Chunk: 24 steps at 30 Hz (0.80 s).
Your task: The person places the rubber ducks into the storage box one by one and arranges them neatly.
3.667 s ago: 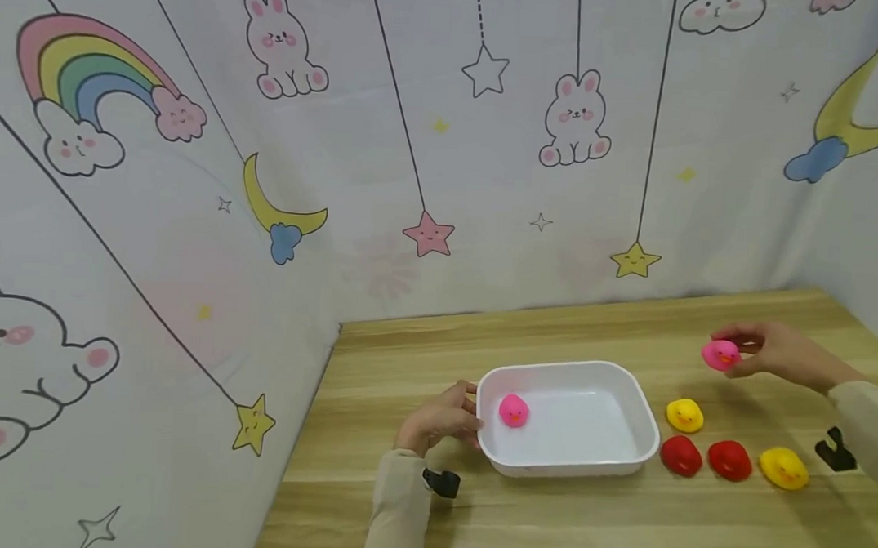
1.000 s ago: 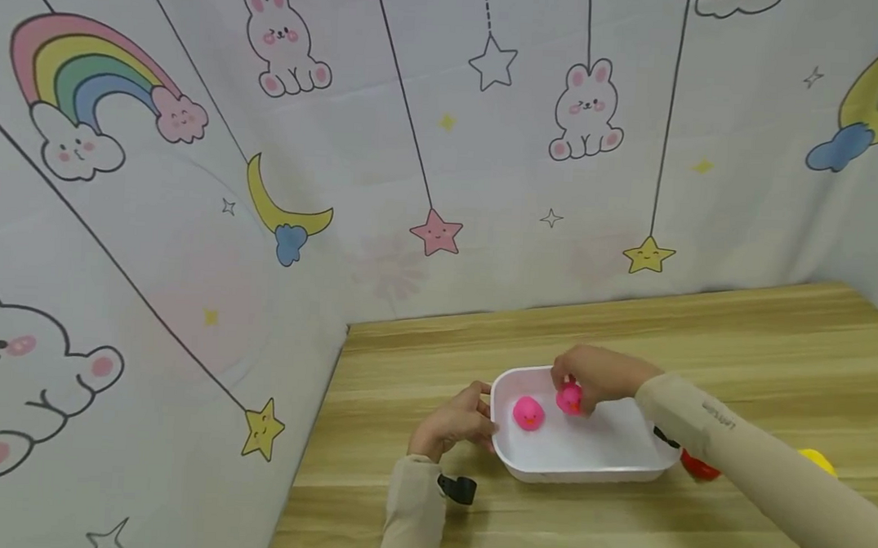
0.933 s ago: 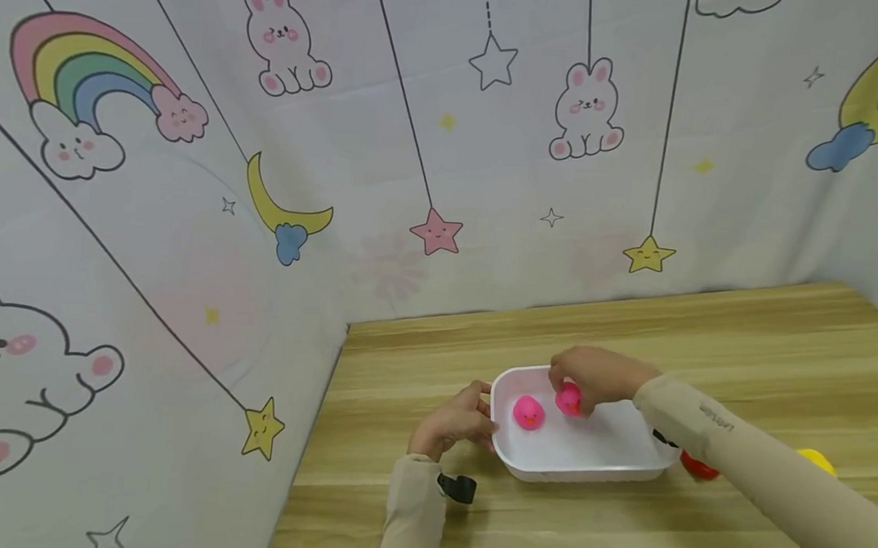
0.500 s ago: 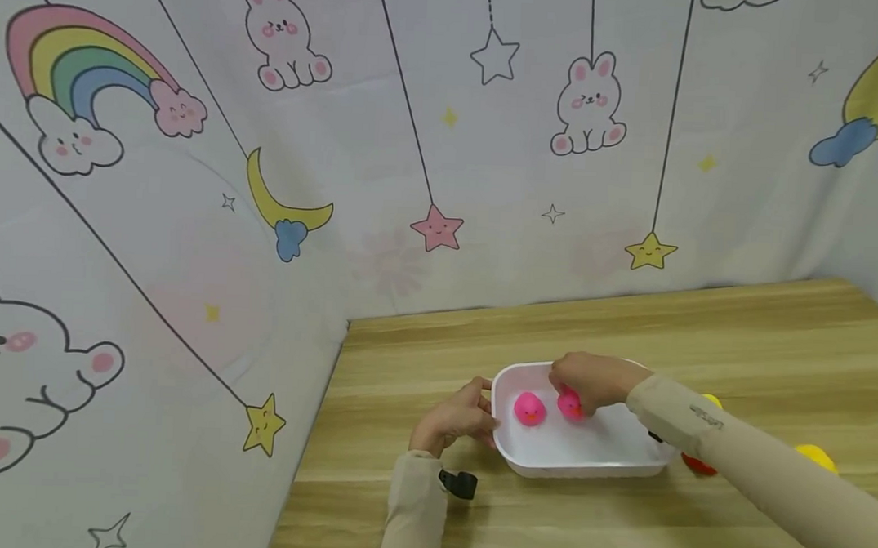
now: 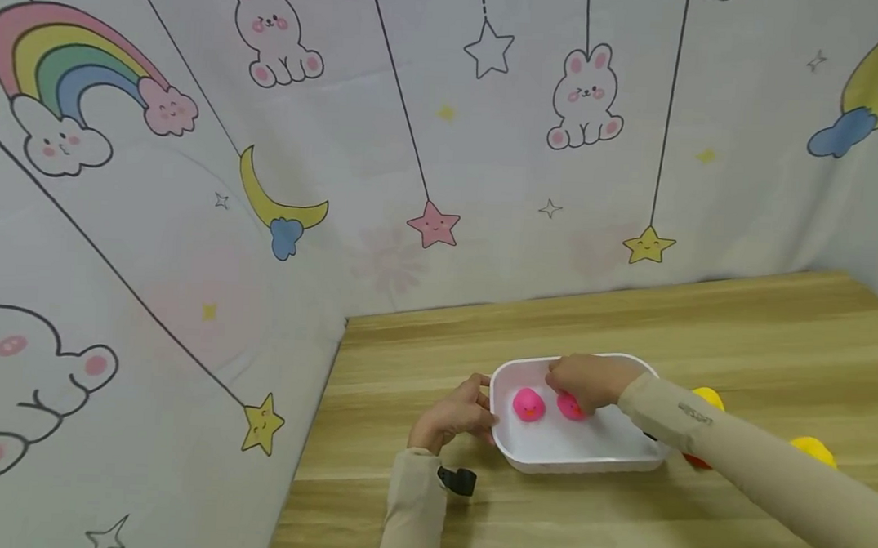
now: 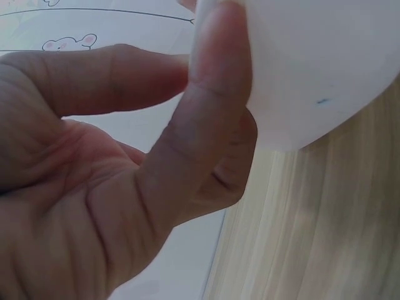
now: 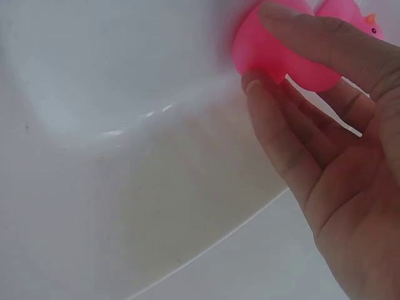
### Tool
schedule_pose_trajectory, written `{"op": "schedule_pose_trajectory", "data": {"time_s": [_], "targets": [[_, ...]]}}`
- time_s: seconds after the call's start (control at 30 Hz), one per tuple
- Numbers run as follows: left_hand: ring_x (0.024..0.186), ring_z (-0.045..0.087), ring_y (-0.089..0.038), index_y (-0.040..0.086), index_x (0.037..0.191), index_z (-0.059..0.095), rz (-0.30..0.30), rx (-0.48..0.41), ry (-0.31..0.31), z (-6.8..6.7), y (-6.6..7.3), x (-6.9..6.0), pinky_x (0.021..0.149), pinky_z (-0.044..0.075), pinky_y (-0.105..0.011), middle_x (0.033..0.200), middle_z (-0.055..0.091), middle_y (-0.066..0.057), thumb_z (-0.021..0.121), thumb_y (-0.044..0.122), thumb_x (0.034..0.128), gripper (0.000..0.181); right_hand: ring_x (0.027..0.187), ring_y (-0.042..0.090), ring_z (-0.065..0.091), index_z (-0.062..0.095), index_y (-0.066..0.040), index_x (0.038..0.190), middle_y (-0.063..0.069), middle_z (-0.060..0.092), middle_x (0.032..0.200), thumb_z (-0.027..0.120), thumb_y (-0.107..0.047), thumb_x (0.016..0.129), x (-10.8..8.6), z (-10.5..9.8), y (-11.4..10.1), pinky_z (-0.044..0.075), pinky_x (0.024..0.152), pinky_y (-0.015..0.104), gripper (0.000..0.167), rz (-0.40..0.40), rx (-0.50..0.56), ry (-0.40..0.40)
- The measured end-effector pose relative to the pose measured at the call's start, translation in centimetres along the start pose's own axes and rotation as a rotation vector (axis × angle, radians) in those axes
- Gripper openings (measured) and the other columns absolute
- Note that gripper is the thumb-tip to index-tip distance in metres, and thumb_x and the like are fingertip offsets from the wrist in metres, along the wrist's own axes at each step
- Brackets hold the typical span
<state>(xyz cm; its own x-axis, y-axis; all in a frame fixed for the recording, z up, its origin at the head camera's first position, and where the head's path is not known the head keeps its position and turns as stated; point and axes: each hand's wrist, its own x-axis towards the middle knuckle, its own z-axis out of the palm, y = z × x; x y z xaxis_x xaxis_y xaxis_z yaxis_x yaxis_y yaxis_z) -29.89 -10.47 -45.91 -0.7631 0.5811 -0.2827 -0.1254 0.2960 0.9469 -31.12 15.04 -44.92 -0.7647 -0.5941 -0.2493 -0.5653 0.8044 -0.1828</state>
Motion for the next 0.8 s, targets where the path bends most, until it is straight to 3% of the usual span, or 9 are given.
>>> {"op": "schedule_pose_trajectory", "data": {"time_s": [0.23,0.4,0.6,0.8], "targets": [[0.060,0.062,-0.019,-0.009,0.138,0.032,-0.004,-0.001,-0.008,-0.1,-0.1,0.1,0.065,0.065,-0.038,0.090,0.054,-0.013,0.057,-0.016,0.0828,0.061,0.076,0.016,0.052,0.062,-0.017,0.090,-0.005,0.052,0.083,0.086,0.002,0.073,-0.3,-0.2,-0.3,0.052,0.066,0.029,0.035,0.038,-0.013,-0.023],[0.059,0.061,-0.020,-0.010,0.138,0.032,0.006,0.013,-0.004,-0.2,0.0,0.0,0.065,0.065,-0.040,0.092,0.054,-0.016,0.058,-0.015,0.0833,0.061,0.082,0.019,0.056,0.064,-0.013,0.099,-0.001,0.060,0.091,0.090,-0.001,0.068,-0.5,-0.9,-0.2,0.058,0.073,0.034,0.042,0.041,0.019,0.003],[0.061,0.061,-0.020,-0.010,0.139,0.030,0.001,0.021,-0.010,-0.4,-0.1,-0.2,0.065,0.065,-0.040,0.095,0.054,-0.017,0.057,-0.015,0.0844,0.061,0.098,0.024,0.061,0.068,-0.009,0.119,0.006,0.066,0.112,0.090,-0.007,0.072,-1.6,-3.0,0.4,0.061,0.078,0.036,0.052,0.054,0.256,0.035],[0.063,0.062,-0.020,-0.011,0.139,0.030,0.014,0.023,-0.031,-0.3,-0.2,0.1,0.066,0.065,-0.039,0.101,0.055,-0.025,0.056,-0.015,0.0851,0.060,0.115,0.034,0.060,0.064,-0.004,0.129,0.012,0.065,0.125,0.086,-0.006,0.076,-4.5,-4.9,1.7,0.061,0.087,0.040,0.058,0.042,0.480,0.088]]}}
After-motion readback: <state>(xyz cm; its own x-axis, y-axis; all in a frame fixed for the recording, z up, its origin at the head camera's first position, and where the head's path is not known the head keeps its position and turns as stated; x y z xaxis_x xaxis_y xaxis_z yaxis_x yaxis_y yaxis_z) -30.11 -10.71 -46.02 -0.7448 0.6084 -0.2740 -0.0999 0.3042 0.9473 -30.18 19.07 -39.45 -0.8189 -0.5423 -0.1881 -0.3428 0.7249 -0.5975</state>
